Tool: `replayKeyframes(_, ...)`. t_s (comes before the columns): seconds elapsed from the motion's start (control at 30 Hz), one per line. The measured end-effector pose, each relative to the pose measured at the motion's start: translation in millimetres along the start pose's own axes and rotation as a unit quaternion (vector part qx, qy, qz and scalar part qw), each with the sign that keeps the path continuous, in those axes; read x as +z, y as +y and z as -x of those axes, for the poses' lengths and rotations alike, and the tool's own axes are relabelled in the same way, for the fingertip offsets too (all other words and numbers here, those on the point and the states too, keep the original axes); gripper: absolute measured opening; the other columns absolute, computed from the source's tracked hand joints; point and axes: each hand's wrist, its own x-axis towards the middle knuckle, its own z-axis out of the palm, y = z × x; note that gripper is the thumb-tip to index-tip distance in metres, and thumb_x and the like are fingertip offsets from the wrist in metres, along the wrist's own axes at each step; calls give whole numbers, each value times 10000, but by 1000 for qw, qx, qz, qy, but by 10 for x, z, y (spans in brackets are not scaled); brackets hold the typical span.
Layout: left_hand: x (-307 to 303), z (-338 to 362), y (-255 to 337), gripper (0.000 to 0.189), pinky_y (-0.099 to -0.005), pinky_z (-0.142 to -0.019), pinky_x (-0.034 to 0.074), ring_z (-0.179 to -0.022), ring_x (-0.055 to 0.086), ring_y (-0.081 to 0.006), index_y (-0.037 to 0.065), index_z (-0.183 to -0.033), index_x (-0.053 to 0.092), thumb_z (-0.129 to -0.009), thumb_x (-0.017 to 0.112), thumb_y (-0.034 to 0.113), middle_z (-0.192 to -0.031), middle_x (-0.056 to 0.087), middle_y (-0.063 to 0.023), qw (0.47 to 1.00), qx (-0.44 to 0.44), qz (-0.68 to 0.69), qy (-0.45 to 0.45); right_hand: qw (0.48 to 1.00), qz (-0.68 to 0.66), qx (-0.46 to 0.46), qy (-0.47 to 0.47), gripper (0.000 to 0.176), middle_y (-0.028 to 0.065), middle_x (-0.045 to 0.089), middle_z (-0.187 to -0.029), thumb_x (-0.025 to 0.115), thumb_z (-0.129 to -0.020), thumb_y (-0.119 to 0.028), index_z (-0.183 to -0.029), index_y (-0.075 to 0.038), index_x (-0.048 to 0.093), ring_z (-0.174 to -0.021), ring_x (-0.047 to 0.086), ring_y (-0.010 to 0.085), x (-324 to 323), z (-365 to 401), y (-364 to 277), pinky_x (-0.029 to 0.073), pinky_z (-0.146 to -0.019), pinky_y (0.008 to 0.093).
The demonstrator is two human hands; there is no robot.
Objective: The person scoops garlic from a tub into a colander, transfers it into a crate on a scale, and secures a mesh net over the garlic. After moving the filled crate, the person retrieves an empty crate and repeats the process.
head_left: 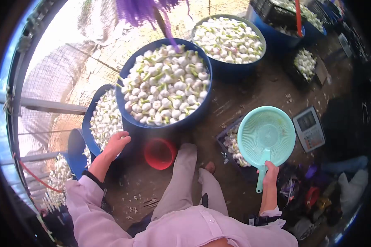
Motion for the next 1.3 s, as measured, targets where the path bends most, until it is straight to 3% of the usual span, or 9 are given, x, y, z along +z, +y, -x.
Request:
replayKeyframes(0.2,-935,-725,211,426,-306,-813,406,-905,540,-207,11,-1081,531,-739,562,263,-965,584,-138,999,21,-2,40,979,117,-101,-130,613,144,535,-944,487,-653,-24,-1241,-19,315,-573,548,203,2168,-277,-253,449,-350,286)
replayKeyframes(0.33,-1502,-1114,121,483,-319,-783,423,-888,555,-230,-14,-1063,531,-715,568,318,-956,586,-157,997,-2,-63,52,737,582,-339,-55,847,359,209,-1284,468,-686,-45,-1366,-176,-19,-761,570,433,3472,-814,62,462,-705,443)
replayKeyframes(0.47,-1648,-1549,-453,485,-324,-838,402,-974,521,-250,-20,-1043,545,-714,579,334,-1027,559,-180,997,-42,-59,-8,562,775,-267,-113,821,430,129,-1255,486,-720,-55,-1366,-253,19,-731,586,424,4316,-1051,489,487,-618,409)
replayKeyframes(0.6,-1169,-2022,-555,467,-324,-845,400,-994,513,-254,-17,-1053,544,-736,568,325,-1068,545,-181,994,-54,25,-93,547,783,-259,-144,817,450,153,-1225,507,-721,-79,-1365,-275,44,-700,578,441,4513,-1518,953,482,-629,413)
replayKeyframes(0.73,-135,-2709,-681,483,-317,-809,419,-960,527,-238,-7,-1085,524,-756,562,345,-1040,559,-163,983,1,151,-104,601,754,-208,-166,787,391,379,-1096,524,-713,-93,-1360,-218,94,-709,569,436,4736,-2258,1095,464,-652,433)
replayKeyframes(0.87,818,-3019,-389,586,-336,-845,399,-1000,506,-269,11,-1214,409,-768,548,364,-1143,500,-174,888,-206,411,-14,628,728,-212,-175,758,259,581,-847,471,-685,-36,-1354,-174,141,-759,577,383,4556,-2564,1563,449,-686,451)
replayKeyframes(1.07,1294,-3114,-302,723,-367,-958,296,-1178,355,-313,36,-1312,259,-768,534,424,-1281,355,-208,862,-176,459,123,700,686,-80,-183,780,232,553,-942,460,-693,-12,-1352,-170,73,-642,590,343,4439,-2222,865,466,-364,403)
replayKeyframes(1.13,1245,-3169,-277,739,-354,-977,266,-1219,299,-314,26,-1328,209,-789,494,443,-1332,282,-211,845,-197,492,76,828,504,100,-226,722,245,542,-988,507,-701,-83,-1328,-115,150,-863,555,373,4511,-2035,698,426,-771,414)
replayKeyframes(1.3,1731,-3891,-527,698,-387,-984,229,-1207,284,-263,63,-1317,249,-798,454,482,-1339,274,-144,814,-131,566,9,854,492,61,-156,663,241,447,-1150,520,-673,-32,-1280,-28,254,-986,507,351,4494,-2840,2140,398,-843,361)
